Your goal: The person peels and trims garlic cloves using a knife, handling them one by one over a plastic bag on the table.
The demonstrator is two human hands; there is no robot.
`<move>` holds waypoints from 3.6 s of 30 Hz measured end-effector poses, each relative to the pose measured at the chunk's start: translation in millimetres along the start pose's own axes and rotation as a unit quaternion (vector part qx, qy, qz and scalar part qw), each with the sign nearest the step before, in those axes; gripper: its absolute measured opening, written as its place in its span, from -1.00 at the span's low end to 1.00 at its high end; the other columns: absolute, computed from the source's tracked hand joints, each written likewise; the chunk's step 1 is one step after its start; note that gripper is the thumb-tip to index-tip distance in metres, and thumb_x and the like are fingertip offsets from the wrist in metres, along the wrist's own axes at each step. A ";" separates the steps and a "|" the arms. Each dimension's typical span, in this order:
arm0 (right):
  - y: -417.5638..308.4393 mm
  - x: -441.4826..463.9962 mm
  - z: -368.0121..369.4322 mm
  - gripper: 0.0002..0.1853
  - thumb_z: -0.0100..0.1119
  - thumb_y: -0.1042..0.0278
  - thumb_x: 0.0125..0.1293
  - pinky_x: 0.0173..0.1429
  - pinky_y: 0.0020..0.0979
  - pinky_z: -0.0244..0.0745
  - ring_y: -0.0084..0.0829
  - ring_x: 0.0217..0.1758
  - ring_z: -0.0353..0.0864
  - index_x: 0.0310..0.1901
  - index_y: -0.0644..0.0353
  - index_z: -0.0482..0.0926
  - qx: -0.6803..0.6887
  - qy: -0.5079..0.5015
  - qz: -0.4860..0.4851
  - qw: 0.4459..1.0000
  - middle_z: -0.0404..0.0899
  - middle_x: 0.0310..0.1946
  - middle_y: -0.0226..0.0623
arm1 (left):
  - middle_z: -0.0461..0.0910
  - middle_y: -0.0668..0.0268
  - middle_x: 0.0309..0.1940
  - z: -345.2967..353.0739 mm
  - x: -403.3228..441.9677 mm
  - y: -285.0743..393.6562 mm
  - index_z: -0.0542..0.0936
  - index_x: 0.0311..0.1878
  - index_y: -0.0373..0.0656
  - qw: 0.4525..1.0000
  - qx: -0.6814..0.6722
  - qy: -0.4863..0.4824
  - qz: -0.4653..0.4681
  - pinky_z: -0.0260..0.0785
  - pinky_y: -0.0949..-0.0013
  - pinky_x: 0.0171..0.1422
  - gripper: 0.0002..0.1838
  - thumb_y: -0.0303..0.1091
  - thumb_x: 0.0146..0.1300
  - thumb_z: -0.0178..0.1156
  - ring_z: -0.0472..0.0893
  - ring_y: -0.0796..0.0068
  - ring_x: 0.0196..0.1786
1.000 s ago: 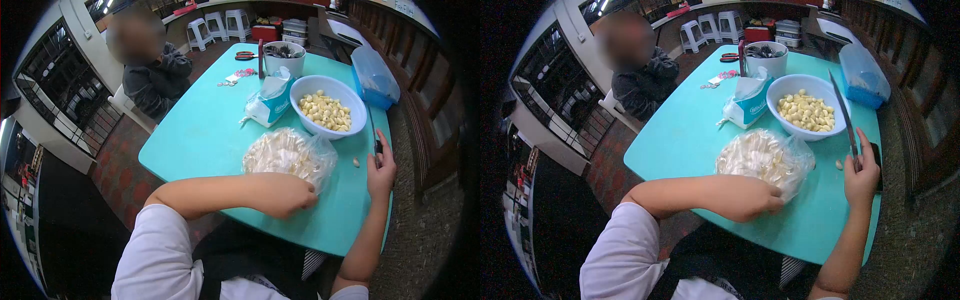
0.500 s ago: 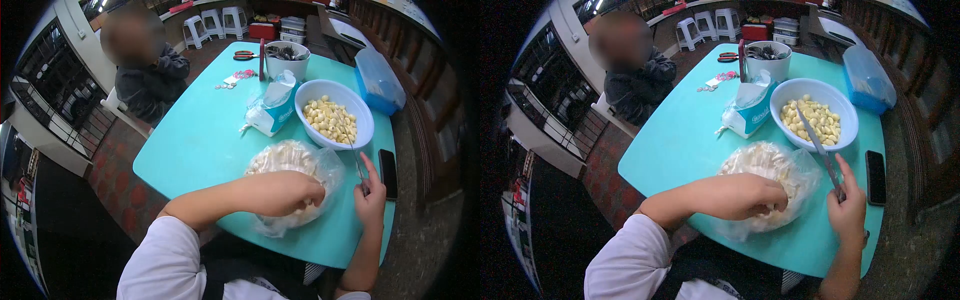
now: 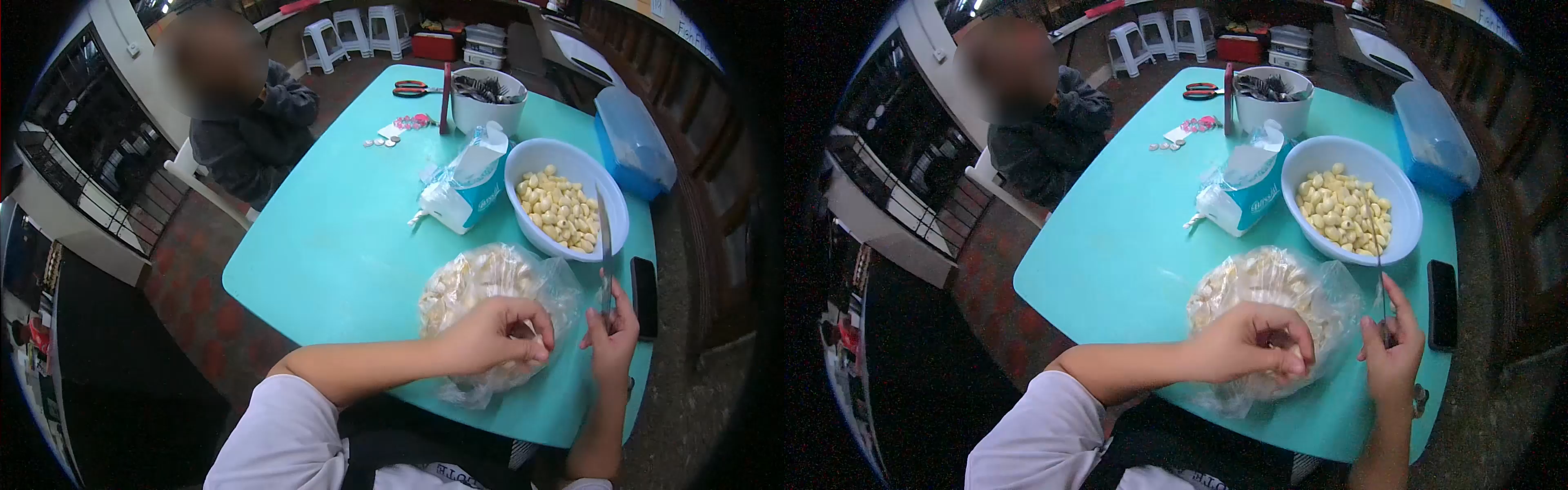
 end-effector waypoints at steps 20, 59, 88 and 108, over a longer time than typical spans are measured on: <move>-29.4 -22.6 45.2 -0.27 0.38 0.21 -0.06 -0.34 -0.46 0.50 -0.35 -0.45 0.63 0.19 0.21 0.33 -0.022 -0.120 -0.164 0.979 0.59 -0.21 -0.07 | 0.53 0.22 -0.12 -31.0 5.4 -11.3 0.42 -0.12 -0.11 0.960 -0.240 0.144 0.026 0.46 0.33 0.01 -0.76 -0.41 0.13 0.19 0.57 0.39 -0.09; -27.2 -17.6 36.9 -0.31 0.34 0.16 0.00 -0.55 -0.47 0.37 -0.43 -0.70 0.48 0.17 0.25 0.35 0.026 -0.248 -0.165 0.954 0.52 -0.59 -0.22 | 0.51 0.19 -0.29 -33.3 8.6 -8.0 0.46 -0.33 -0.27 0.975 -0.163 0.073 0.131 0.50 0.42 -0.08 -0.78 -0.67 -0.03 0.28 0.58 0.46 -0.21; -28.2 -24.3 39.1 -0.31 0.27 0.14 0.07 -0.49 -0.51 0.37 -0.44 -0.63 0.49 0.15 0.44 0.31 -0.041 -0.217 -0.209 0.953 0.58 -0.24 -0.09 | 0.50 0.25 -0.30 -41.6 10.9 -8.1 0.52 -0.34 -0.21 0.983 -0.142 0.064 0.098 0.46 0.41 -0.13 -0.88 -0.55 0.06 0.25 0.55 0.45 -0.19; -18.0 -27.9 46.4 -0.49 0.07 0.30 0.29 -0.11 -0.53 0.40 -0.59 -0.20 0.50 0.21 0.36 0.27 0.365 -0.238 0.085 0.896 0.55 -0.20 -0.24 | 0.55 0.12 -0.25 -46.9 11.2 -5.6 0.53 -0.24 -0.28 0.980 -0.170 0.085 0.059 0.51 0.33 -0.13 -0.82 -0.55 0.05 0.25 0.59 0.32 -0.19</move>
Point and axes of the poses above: each hand's wrist, its own x-axis towards the middle knuckle, its own z-axis out of the palm, y = z × x, the point moved 3 cm from there along x, towards the middle knuckle
